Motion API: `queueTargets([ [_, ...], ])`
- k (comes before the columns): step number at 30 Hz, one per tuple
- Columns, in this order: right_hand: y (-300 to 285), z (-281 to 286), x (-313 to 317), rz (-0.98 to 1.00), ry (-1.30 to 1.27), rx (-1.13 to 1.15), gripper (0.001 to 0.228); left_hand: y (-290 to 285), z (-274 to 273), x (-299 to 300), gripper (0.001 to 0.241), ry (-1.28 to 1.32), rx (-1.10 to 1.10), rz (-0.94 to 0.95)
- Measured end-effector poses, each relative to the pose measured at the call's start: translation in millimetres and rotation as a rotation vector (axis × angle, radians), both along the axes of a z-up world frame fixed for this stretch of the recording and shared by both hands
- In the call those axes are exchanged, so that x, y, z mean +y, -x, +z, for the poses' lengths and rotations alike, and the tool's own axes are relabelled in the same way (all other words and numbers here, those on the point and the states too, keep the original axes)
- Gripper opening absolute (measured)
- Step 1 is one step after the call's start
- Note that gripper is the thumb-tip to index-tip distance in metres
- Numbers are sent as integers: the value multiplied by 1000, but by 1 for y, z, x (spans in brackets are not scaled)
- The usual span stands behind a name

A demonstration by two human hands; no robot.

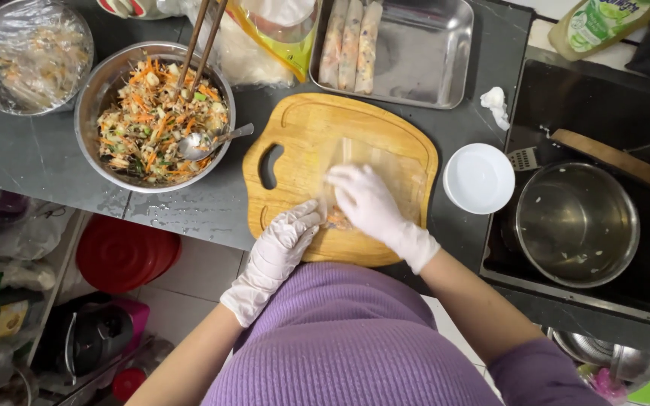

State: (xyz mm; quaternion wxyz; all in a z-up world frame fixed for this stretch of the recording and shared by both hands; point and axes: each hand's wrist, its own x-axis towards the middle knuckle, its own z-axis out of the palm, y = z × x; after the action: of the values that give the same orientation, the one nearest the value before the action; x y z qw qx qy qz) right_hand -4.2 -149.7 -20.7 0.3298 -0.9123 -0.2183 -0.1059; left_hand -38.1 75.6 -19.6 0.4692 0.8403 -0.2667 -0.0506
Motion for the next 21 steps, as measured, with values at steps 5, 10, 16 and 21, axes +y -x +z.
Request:
queueTargets([
  [5, -23, 2, 6, -190, -49, 93, 26, -6, 15, -7, 25, -78, -117, -74],
  [10, -48, -33, 3, -354, -29, 262, 19, -10, -3, -2, 26, -131, -125, -103],
  [16, -68, -41, -9, -410, -28, 350, 21, -20, -8, 2, 30, -252, -176, -190],
  [21, -69, -34, -13, -405, -2, 232, 31, -45, 26, 5, 27, -236, -217, -393],
])
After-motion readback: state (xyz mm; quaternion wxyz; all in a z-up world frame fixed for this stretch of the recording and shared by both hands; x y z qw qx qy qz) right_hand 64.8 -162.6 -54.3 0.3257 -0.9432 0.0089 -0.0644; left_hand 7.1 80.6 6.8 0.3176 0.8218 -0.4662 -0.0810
